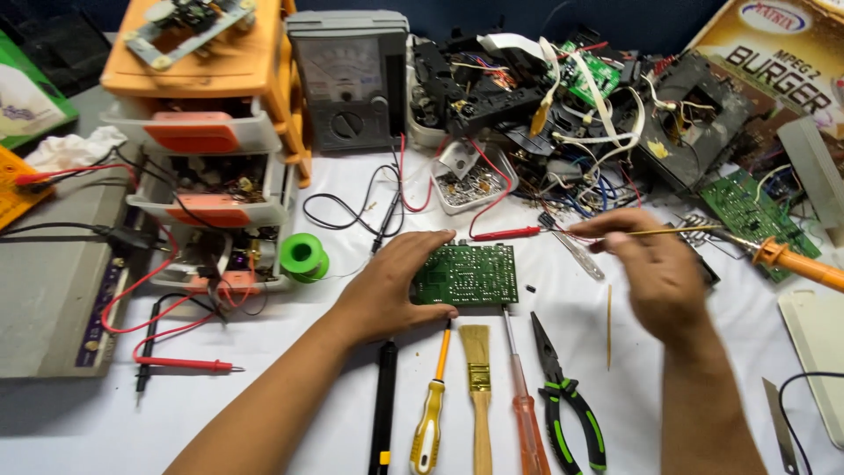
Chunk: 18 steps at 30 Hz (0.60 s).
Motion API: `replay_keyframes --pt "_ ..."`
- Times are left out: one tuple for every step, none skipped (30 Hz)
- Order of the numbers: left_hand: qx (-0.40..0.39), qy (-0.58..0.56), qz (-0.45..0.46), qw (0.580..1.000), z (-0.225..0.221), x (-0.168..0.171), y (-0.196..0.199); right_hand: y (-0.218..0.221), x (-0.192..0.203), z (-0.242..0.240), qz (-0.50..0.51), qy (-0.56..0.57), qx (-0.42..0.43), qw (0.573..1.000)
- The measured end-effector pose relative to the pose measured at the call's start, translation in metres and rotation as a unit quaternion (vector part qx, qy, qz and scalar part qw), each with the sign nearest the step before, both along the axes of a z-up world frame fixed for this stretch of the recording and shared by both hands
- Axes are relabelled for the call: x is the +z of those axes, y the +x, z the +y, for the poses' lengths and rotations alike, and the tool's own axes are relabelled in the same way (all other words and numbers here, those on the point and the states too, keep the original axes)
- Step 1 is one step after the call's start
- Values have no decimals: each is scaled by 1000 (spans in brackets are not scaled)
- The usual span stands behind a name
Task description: Testing a circuit board with a multimeter and soldering components.
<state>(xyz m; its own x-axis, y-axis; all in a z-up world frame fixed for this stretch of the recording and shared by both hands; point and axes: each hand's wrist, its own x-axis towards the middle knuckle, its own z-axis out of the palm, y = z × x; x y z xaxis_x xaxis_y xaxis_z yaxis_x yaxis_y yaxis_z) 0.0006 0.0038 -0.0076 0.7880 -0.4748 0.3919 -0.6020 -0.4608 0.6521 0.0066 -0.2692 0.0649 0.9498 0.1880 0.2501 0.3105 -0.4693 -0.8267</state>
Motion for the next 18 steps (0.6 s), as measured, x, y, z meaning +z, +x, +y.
replay_keyframes --pt "3 0 -2 1000 0 3 -1 -4 8 -3 -2 0 3 1000" --pt "6 -3 9 1000 0 6 -2 -8 16 -6 11 17 -16 1000" --pt "8 -7 20 1000 -1 8 -3 -13 22 -10 23 34 -37 998" --pt "8 -6 18 1000 0 8 -3 -17 29 -7 22 35 -36 998" --pt "20 -11 36 999 0 8 -3 -22 37 -4 83 -110 -97 986" --pt "31 -16 54 998 -1 8 -3 -28 44 -2 142 -251 -156 945" --pt "26 -16 52 998 0 9 -2 -30 35 -3 141 -250 -160 944" --pt "33 -24 67 997 0 9 -2 -31 26 -4 185 -325 -117 920" --pt "40 -31 83 995 0 10 -2 -34 17 -6 229 -397 -73 886" --pt "35 -32 83 995 0 8 0 -38 9 -8 230 -397 -78 885" --pt "41 -51 76 995 0 6 0 -43 1 -10 234 -410 -67 879" --pt "46 -70 70 994 0 4 1 -48 -8 -11 237 -423 -57 873" --pt "41 -70 69 994 0 5 0 -51 -8 -14 238 -421 -63 873" --pt "49 -80 76 993 0 7 -2 -54 -7 -17 236 -389 -95 885" --pt "58 -91 84 991 0 9 -3 -57 -7 -19 233 -357 -127 895" --pt "54 -91 83 991 0 8 -3 -58 -12 -31 233 -356 -132 895" --pt "62 -102 81 990 1 7 -3 -59 -18 -43 179 -277 -217 919" --pt "70 -113 79 988 1 6 -3 -61 -23 -55 122 -193 -298 927"
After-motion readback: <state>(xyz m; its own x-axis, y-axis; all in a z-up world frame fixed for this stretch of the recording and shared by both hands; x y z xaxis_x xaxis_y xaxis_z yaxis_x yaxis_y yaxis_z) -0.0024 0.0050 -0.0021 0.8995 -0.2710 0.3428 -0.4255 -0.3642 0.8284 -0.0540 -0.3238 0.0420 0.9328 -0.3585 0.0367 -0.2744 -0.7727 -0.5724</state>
